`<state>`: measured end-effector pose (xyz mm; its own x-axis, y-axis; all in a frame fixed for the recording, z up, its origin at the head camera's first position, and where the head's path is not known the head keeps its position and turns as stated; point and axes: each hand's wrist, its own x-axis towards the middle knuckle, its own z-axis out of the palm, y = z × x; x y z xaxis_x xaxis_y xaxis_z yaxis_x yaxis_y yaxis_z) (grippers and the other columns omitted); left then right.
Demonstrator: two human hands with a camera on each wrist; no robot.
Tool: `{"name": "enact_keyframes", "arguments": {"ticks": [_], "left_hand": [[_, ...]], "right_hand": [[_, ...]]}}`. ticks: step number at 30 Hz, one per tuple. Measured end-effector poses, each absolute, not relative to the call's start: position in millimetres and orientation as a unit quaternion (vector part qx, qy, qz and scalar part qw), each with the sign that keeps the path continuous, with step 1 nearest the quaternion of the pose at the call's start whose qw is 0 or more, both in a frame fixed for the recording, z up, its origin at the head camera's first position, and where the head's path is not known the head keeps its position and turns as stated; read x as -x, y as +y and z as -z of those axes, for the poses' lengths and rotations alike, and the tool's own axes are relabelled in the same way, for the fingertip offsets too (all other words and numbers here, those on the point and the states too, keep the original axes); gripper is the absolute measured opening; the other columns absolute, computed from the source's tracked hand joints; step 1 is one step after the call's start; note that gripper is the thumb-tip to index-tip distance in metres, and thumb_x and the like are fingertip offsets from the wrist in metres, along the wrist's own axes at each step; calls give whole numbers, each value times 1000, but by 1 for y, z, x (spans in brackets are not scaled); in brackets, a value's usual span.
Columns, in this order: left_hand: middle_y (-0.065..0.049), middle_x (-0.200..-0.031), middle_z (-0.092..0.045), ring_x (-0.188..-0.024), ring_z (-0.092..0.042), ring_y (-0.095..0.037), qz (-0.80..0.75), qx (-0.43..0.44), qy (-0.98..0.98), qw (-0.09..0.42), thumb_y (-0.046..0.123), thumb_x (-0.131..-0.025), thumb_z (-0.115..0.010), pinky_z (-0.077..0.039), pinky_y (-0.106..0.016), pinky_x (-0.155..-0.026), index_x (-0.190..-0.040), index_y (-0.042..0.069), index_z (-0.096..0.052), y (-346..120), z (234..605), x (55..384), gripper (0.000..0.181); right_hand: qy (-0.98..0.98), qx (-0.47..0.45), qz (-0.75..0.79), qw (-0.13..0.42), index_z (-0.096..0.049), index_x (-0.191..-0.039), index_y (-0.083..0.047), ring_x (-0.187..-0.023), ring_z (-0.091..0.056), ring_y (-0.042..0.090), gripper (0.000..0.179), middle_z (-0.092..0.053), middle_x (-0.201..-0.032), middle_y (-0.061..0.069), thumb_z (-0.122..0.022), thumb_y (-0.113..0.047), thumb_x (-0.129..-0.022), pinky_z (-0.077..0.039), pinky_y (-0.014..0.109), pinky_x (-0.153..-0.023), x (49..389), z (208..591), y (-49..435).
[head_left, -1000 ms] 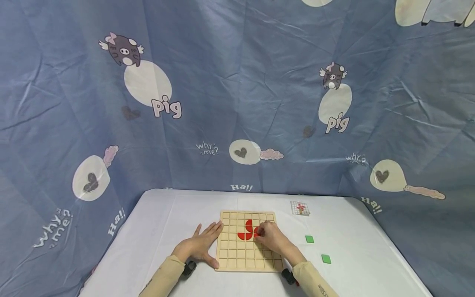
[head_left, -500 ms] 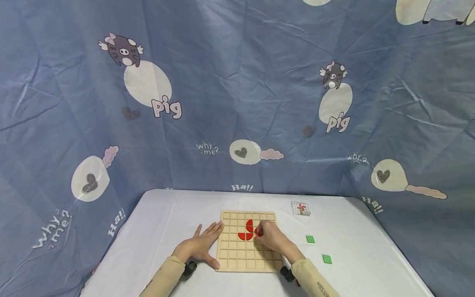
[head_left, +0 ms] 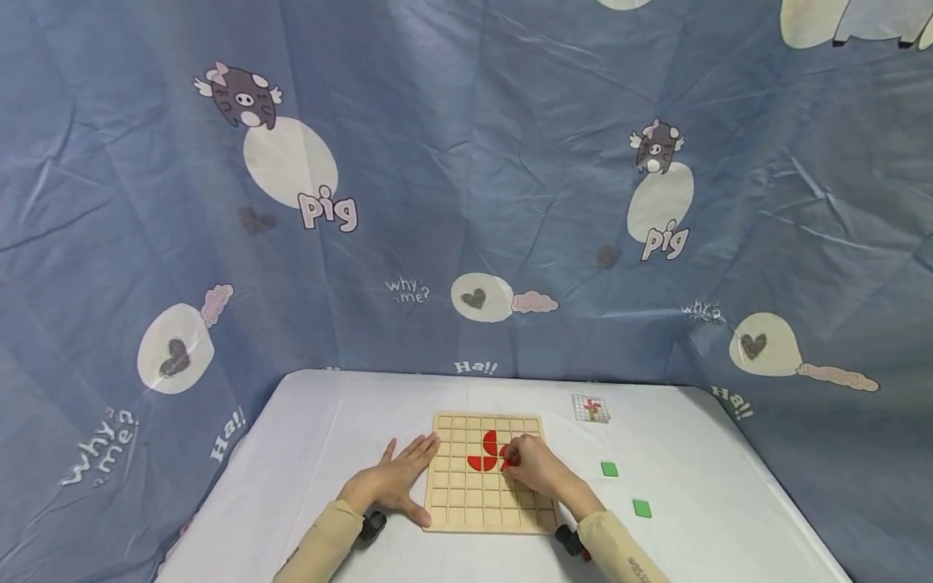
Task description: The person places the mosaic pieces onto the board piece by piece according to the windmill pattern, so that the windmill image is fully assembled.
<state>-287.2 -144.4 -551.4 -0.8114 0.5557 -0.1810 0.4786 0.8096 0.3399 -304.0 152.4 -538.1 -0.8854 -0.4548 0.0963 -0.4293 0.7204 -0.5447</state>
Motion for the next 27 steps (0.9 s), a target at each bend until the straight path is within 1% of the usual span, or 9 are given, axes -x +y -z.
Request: {"name": "enact_keyframes", "arguments": {"ticks": [4, 6, 10, 16, 23, 27], "left_hand": [[-9, -164, -5, -151, -8, -31, -141, -273, 942, 137, 71, -55, -74, 1, -65, -117, -156, 8, -8, -144, 553, 287, 136], [-9, -164, -5, -151, -8, -32, -144, -272, 942, 136, 70, -55, -75, 1, -65, -117, -156, 8, -8, -144, 553, 287, 136], [-9, -164, -5, -151, -8, -32, -149, -274, 940, 136, 69, -54, -75, 1, -65, -117, -156, 8, -8, -145, 554, 288, 136], [-9, -164, -5, -151, -7, -32, -144, -276, 940, 139, 73, -53, -72, 2, -66, -117, -156, 8, -7, -146, 556, 288, 138], [-9, -164, -5, -151, -8, -31, -142, -269, 943, 136, 72, -53, -73, 1, -65, -118, -156, 8, -8, -146, 555, 289, 137], [-8, -164, -6, -151, -8, -31, -141, -266, 944, 134, 71, -53, -74, 0, -65, -118, -156, 9, -8, -145, 555, 288, 137]], "right_hand": [[923, 257, 284, 28, -66, -90, -5, -74, -57, 4, 14, -65, -85, 1, -76, -3, -80, -52, 20, -62, 307, 538, 159], [920, 261, 292, 29, -67, -90, -4, -74, -57, 4, 14, -65, -85, 2, -76, -3, -80, -52, 20, -62, 308, 539, 161], [916, 261, 303, 35, -66, -90, -4, -73, -56, 4, 14, -66, -85, 2, -76, -5, -80, -51, 19, -62, 309, 540, 163], [914, 263, 307, 35, -67, -90, -5, -72, -56, 3, 14, -66, -83, 0, -76, -7, -80, -51, 19, -61, 310, 542, 164], [910, 287, 296, 40, -69, -97, -11, -72, -53, 1, 14, -63, -84, -6, -74, -12, -84, -48, 18, -61, 314, 543, 167], [910, 314, 270, 29, -71, -99, -11, -74, -51, 4, 16, -62, -84, -4, -74, -11, -83, -46, 18, -63, 315, 541, 167]]}}
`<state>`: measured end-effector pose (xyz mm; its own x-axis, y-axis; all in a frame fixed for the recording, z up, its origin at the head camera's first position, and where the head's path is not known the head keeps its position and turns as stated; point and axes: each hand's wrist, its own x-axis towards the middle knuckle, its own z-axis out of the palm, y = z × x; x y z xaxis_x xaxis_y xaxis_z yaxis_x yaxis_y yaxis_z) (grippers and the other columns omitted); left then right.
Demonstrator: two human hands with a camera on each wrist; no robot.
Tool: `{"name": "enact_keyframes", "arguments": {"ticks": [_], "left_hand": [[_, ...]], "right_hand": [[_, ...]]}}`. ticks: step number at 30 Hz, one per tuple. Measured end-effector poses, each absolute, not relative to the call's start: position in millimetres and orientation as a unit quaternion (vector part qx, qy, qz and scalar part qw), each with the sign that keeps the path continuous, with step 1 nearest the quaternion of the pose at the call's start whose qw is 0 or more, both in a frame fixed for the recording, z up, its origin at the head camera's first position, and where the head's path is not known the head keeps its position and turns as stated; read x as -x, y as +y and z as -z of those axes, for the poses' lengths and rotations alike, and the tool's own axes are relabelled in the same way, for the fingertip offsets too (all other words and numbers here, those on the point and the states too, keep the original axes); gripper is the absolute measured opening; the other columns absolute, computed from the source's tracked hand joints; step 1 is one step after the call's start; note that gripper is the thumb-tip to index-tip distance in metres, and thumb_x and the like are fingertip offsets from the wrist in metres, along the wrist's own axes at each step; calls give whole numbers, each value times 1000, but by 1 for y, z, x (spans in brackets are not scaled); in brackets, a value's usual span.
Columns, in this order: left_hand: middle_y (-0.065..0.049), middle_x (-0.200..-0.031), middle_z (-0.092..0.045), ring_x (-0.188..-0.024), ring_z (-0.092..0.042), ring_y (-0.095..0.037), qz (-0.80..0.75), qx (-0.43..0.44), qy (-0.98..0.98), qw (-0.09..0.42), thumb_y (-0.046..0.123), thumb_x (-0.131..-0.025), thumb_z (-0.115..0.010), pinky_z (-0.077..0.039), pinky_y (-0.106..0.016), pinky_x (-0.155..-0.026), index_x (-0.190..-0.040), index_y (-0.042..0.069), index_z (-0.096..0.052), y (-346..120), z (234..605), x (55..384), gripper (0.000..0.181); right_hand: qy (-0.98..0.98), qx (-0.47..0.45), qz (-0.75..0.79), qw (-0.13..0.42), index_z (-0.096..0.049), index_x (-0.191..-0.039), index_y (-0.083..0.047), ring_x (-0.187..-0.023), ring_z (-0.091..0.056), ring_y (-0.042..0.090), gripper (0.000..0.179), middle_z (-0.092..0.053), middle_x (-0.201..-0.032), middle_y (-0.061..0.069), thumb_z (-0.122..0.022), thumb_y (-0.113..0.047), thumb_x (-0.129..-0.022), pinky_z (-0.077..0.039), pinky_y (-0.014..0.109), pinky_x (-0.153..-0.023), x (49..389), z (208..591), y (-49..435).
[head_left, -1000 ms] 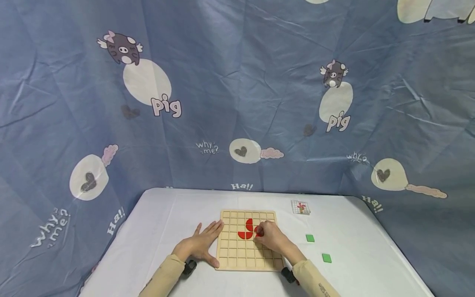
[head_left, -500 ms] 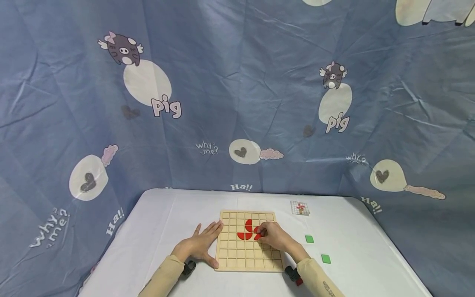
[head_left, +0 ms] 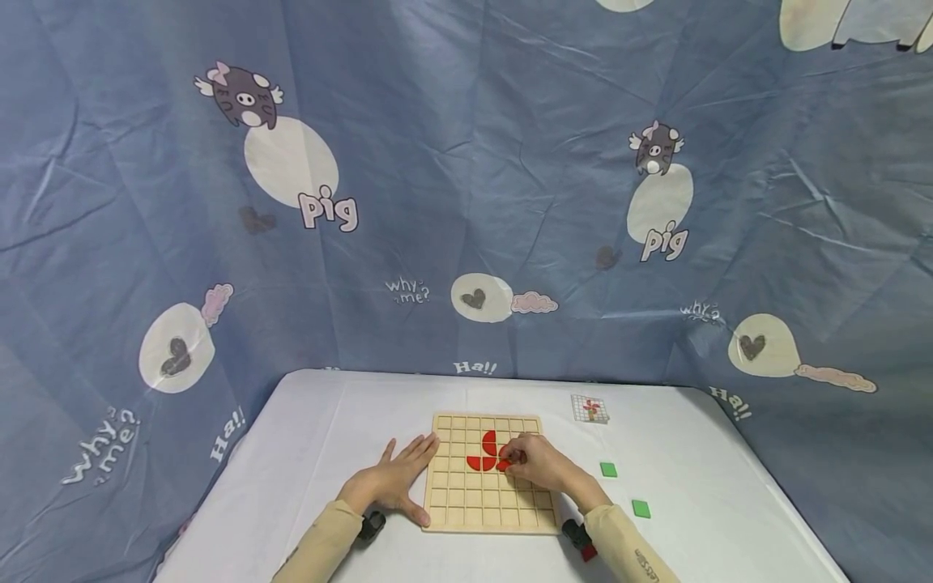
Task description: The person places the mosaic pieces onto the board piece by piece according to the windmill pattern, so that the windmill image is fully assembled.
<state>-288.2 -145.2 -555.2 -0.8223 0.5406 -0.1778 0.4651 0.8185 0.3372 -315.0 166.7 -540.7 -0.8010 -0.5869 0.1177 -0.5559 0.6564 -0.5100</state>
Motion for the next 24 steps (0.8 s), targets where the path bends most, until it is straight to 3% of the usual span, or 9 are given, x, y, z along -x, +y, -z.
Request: {"name": "enact_keyframes", "arguments": {"ticks": [6, 11, 16, 20, 24], "left_hand": [[-8, -164, -6, -151, -8, -31, -139, -269, 943, 136, 72, -53, -73, 0, -65, -118, -156, 9, -9, -145, 554, 286, 136], [-8, -164, -7, -151, -9, -31, -142, -268, 943, 136, 70, -54, -75, 0, -65, -118, -156, 9, -10, -145, 553, 286, 135], [-10, -164, -7, -151, -8, -32, -144, -273, 942, 133, 70, -54, -75, 0, -66, -117, -155, 8, -9, -145, 554, 286, 135], [-11, -164, -6, -151, -8, -32, -148, -278, 940, 132, 71, -55, -74, 0, -67, -116, -155, 7, -10, -146, 555, 287, 135], [-10, -164, -6, -151, -8, -33, -146, -278, 940, 131, 71, -55, -74, 0, -67, -116, -155, 7, -9, -146, 555, 287, 136]], "right_hand": [[907, 345, 241, 13, -73, -101, -12, -80, -55, 8, 19, -63, -89, -2, -72, -6, -83, -48, 20, -68, 315, 539, 166], [899, 361, 248, -2, -74, -94, -12, -87, -62, 12, 23, -69, -92, -1, -65, 7, -83, -54, 22, -75, 316, 539, 164], [893, 366, 261, -15, -72, -86, -11, -86, -63, 12, 28, -69, -87, 1, -60, 14, -81, -55, 23, -75, 318, 542, 162], [898, 350, 266, -23, -70, -84, -12, -81, -60, 8, 26, -67, -85, -1, -60, 12, -82, -53, 22, -71, 317, 543, 161], [909, 314, 274, -26, -68, -88, -11, -76, -55, 4, 9, -62, -85, -3, -66, -2, -86, -50, 19, -65, 315, 543, 160]]}}
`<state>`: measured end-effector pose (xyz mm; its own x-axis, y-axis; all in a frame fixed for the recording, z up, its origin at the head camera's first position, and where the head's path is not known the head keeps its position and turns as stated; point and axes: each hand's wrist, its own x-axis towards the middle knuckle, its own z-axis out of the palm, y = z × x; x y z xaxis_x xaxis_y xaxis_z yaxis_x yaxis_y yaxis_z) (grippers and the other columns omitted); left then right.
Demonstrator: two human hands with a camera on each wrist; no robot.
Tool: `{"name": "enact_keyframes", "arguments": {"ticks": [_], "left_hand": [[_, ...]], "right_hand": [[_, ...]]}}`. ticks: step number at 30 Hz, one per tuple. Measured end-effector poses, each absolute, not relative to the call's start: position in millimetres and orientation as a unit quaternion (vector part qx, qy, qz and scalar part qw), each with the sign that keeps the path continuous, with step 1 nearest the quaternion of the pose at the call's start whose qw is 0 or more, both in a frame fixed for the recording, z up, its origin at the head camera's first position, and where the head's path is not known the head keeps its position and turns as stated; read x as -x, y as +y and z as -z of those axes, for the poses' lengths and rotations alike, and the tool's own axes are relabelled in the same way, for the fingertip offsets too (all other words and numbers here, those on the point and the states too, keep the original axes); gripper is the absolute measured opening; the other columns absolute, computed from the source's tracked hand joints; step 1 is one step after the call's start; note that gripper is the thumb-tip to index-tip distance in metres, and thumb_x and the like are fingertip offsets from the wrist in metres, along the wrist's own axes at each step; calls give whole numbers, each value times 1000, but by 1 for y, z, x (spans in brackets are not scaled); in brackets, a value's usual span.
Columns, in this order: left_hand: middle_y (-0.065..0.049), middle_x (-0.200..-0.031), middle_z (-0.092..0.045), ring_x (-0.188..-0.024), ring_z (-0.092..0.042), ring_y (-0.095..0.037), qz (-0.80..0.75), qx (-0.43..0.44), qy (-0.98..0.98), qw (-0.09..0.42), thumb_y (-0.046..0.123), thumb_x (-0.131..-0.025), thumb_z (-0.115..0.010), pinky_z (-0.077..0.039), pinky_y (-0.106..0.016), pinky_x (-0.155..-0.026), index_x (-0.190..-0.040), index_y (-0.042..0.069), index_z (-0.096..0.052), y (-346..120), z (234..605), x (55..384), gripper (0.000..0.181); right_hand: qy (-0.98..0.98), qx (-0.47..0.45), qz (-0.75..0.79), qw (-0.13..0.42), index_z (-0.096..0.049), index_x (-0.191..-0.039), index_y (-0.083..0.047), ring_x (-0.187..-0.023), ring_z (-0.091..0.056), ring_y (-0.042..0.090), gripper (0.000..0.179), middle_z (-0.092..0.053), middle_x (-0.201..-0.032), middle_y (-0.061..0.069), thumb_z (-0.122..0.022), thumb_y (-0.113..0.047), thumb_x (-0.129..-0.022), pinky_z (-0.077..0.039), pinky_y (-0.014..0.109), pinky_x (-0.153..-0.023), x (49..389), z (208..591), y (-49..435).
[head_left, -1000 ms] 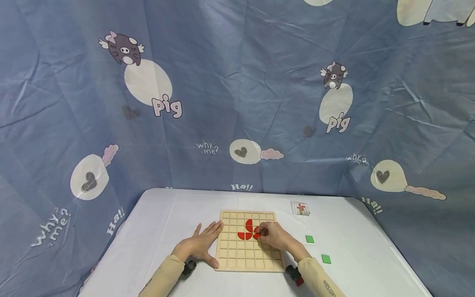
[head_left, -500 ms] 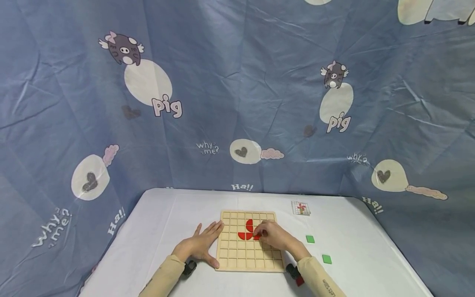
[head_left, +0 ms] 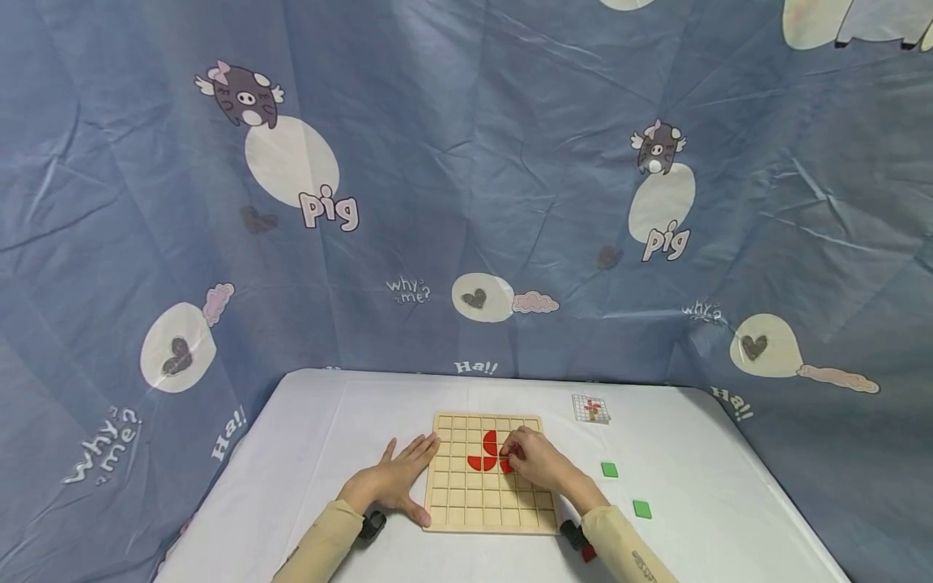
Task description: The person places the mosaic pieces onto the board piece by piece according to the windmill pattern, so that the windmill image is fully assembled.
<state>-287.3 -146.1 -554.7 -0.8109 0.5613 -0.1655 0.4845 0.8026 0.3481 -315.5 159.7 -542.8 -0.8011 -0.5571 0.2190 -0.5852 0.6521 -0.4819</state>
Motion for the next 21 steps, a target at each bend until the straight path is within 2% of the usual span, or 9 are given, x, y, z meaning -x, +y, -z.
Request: {"name": "enact_keyframes", "arguments": {"ticks": [1, 3, 6, 16, 21], "left_hand": [[-11, -164, -6, -151, -8, -33, -145, -278, 941, 130, 71, -55, -75, 0, -67, -116, -155, 7, -9, -146, 554, 287, 136], [-10, -164, -6, -151, -8, -33, -143, -277, 941, 129, 71, -55, -75, 0, -67, -116, -155, 8, -8, -146, 554, 288, 136], [-10, -164, -6, -151, -8, -33, -142, -277, 942, 127, 70, -55, -75, -1, -67, -117, -155, 7, -9, -146, 554, 288, 136], [-11, -164, -6, -151, -8, -32, -142, -276, 941, 135, 72, -55, -74, 0, -66, -117, -155, 7, -10, -145, 555, 288, 136], [-9, -164, -6, -151, -7, -31, -140, -273, 942, 134, 72, -55, -74, 0, -66, -117, -156, 8, -9, -145, 557, 289, 136]], "right_hand": [[-910, -309, -274, 27, -67, -88, -10, -74, -54, 5, 4, -61, -84, -2, -69, -7, -87, -49, 19, -63, 315, 543, 159], [-915, -299, -271, 25, -66, -89, -9, -74, -54, 6, 11, -60, -83, -1, -74, -15, -85, -48, 19, -62, 314, 543, 158], [-921, -286, -264, 17, -65, -88, -9, -74, -53, 8, 19, -61, -82, 0, -78, -20, -81, -48, 19, -61, 312, 545, 158], [-913, -292, -286, -10, -67, -90, -5, -73, -56, 3, 13, -63, -86, 2, -76, -6, -81, -51, 18, -62, 310, 544, 160], [-907, -287, -309, -22, -67, -94, -3, -75, -58, 3, 16, -66, -88, 3, -76, -5, -81, -53, 17, -64, 310, 543, 162]]}}
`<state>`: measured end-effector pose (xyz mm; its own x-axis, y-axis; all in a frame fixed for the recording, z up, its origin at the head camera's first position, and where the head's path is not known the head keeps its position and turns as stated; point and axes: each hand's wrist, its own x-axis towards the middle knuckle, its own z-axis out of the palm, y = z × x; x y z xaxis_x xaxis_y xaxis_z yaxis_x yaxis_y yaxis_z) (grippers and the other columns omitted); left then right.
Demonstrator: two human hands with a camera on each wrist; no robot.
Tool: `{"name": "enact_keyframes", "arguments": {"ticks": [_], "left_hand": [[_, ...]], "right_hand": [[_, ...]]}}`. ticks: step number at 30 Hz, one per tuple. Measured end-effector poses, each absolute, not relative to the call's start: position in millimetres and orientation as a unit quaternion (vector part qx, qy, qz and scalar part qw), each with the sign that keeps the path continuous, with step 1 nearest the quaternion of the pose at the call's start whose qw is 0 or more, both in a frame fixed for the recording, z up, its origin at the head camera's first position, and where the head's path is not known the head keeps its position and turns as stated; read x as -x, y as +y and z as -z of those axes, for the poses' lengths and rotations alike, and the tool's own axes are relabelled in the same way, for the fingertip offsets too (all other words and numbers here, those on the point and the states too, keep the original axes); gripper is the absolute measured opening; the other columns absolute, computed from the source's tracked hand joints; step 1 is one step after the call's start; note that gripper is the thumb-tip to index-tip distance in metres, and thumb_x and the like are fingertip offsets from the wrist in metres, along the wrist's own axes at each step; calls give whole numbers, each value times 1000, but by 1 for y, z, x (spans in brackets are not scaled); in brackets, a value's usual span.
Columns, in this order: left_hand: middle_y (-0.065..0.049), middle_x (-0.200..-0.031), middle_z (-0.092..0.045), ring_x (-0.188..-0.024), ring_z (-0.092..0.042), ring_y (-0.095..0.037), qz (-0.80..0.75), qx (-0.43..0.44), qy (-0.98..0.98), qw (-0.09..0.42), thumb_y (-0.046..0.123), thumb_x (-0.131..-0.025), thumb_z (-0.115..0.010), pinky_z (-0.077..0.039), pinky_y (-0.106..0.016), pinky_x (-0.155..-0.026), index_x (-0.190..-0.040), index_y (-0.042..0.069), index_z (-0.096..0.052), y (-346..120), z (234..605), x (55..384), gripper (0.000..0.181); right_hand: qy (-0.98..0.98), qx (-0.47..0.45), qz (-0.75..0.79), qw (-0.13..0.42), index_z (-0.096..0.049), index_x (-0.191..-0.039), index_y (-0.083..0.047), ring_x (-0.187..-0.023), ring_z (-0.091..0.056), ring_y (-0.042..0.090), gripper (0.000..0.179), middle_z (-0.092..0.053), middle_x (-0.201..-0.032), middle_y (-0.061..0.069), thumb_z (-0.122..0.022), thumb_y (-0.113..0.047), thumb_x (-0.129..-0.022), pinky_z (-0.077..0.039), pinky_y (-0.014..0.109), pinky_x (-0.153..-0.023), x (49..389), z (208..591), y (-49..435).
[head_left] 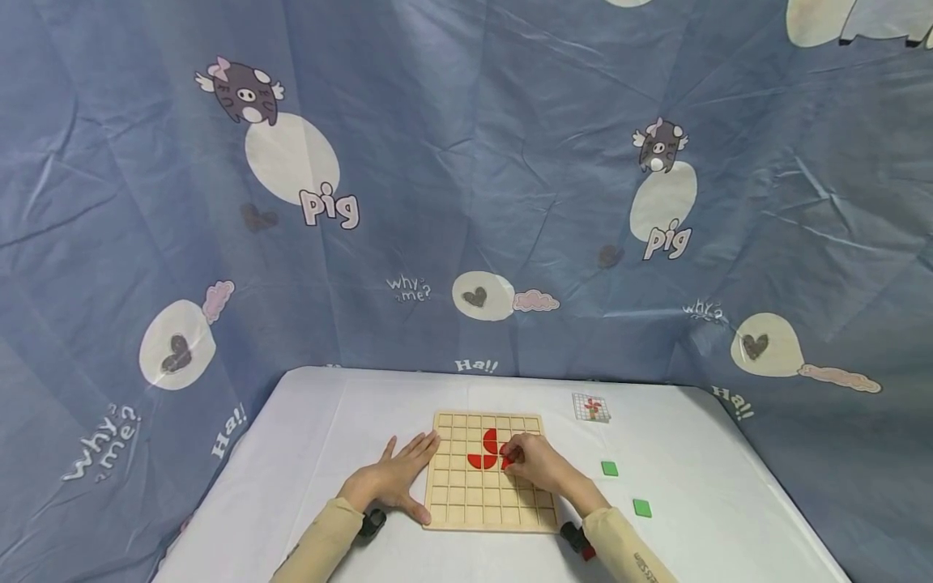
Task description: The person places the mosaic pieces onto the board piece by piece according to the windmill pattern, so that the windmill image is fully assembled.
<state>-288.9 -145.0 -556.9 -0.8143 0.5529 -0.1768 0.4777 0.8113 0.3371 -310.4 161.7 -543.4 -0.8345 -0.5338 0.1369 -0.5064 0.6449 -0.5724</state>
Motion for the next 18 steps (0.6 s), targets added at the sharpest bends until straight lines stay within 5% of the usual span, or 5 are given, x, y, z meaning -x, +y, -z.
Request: {"name": "enact_keyframes", "arguments": {"ticks": [18], "left_hand": [[-9, -164, -5, -151, -7, -32, -137, -275, 942, 135, 73, -54, -73, 0, -66, -117, -156, 8, -9, -145, 556, 290, 136]], "right_hand": [[903, 296, 309, 41, -72, -91, -7, -78, -62, 5, 14, -71, -87, 1, -77, -5, -79, -53, 20, -67, 321, 543, 162]]}}
